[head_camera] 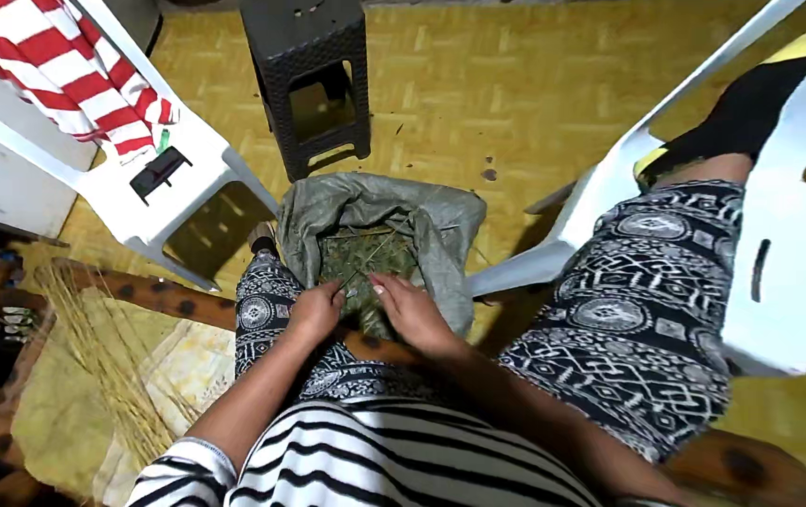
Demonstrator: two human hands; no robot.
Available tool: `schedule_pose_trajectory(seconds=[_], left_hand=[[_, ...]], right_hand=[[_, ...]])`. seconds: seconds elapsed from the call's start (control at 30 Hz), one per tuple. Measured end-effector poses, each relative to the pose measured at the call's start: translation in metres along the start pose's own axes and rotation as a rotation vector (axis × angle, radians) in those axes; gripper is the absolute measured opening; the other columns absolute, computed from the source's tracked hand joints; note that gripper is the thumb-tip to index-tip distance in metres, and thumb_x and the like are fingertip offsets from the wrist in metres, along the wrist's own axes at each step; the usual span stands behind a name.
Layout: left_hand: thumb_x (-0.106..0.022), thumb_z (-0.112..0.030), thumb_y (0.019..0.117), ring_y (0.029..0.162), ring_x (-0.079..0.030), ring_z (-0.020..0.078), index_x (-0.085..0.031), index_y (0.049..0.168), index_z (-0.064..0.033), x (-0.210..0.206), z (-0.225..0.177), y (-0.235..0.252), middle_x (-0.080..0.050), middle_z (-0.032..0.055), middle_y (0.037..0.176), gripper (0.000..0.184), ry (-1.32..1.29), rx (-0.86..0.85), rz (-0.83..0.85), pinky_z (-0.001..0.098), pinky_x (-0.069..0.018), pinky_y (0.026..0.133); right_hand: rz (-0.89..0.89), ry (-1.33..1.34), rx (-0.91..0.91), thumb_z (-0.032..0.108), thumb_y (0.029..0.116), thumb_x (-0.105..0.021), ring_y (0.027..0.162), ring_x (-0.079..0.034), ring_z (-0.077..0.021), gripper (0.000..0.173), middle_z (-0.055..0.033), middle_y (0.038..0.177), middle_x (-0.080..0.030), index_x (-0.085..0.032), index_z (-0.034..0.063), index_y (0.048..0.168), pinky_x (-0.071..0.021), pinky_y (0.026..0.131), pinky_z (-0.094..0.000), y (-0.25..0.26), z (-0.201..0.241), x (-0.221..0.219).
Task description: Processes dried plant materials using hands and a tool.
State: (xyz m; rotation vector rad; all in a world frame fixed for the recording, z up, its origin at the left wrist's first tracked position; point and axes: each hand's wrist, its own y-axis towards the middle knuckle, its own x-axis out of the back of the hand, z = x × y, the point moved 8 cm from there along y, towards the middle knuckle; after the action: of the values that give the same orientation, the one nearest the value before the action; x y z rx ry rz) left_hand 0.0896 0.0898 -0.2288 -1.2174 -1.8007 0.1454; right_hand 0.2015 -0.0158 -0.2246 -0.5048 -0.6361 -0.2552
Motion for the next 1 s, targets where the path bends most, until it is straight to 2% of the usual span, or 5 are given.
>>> schedule_pose_trajectory(seconds=[0.13, 0.23, 0.33, 0.8, 1.0], left_hand=[[-0.042, -0.031, 0.1121, 0.118, -0.066, 0.0388, -0.059, 0.144, -0.0074, -0.005, -0.003, 0.006, -0.069, 0.0212, 0.126, 0.043, 0.064, 0.014, -0.031, 0.06, -0.0476, 0.104], [-0.042, -0.029, 0.112, 0.112, -0.068, 0.0398, -0.066, 0.13, -0.0025, -0.006, -0.006, 0.009, -0.071, 0.0229, 0.116, 0.04, 0.103, 0.021, -0.04, 0.0603, -0.0503, 0.098], [-0.043, -0.026, 0.1116, 0.113, -0.068, 0.0393, -0.068, 0.124, 0.0003, -0.009, -0.009, 0.011, -0.071, 0.023, 0.117, 0.039, 0.13, 0.015, -0.042, 0.0587, -0.0508, 0.099], [-0.044, -0.023, 0.1099, 0.11, -0.068, 0.0402, -0.066, 0.124, -0.002, -0.022, -0.009, 0.013, -0.069, 0.0219, 0.119, 0.033, 0.261, 0.027, -0.042, 0.0597, -0.0543, 0.091], [-0.045, -0.023, 0.1103, 0.112, -0.068, 0.039, -0.065, 0.127, 0.0, -0.024, -0.006, 0.013, -0.067, 0.0227, 0.121, 0.034, 0.234, 0.011, -0.038, 0.0573, -0.0538, 0.095]], right_hand=[[0.015, -0.003, -0.019, 0.025, 0.1129, -0.037, 0.124, -0.062, -0.04, 0.043, -0.024, 0.135, -0.062, -0.056, 0.0035, 0.145, -0.0475, 0.105, -0.0579, -0.002, 0.001, -0.005], [0.042, -0.022, -0.026, 0.024, 0.1131, -0.036, 0.126, -0.061, -0.0388, 0.043, -0.0232, 0.138, -0.061, -0.056, 0.0032, 0.145, -0.047, 0.107, -0.0561, -0.002, 0.003, -0.011], [0.055, -0.045, -0.031, 0.024, 0.1133, -0.036, 0.125, -0.062, -0.0402, 0.043, -0.0241, 0.138, -0.061, -0.055, 0.0026, 0.145, -0.0474, 0.106, -0.0571, -0.001, 0.004, -0.014], [0.053, -0.215, -0.127, 0.031, 0.1133, -0.035, 0.116, -0.066, -0.0428, 0.045, -0.0239, 0.133, -0.062, -0.054, 0.0089, 0.147, -0.0523, 0.096, -0.0597, 0.009, 0.002, -0.02], [-0.001, -0.271, -0.101, 0.028, 0.1124, -0.039, 0.114, -0.066, -0.0437, 0.041, -0.025, 0.126, -0.065, -0.057, 0.0083, 0.144, -0.0525, 0.094, -0.06, 0.012, -0.004, -0.019]])
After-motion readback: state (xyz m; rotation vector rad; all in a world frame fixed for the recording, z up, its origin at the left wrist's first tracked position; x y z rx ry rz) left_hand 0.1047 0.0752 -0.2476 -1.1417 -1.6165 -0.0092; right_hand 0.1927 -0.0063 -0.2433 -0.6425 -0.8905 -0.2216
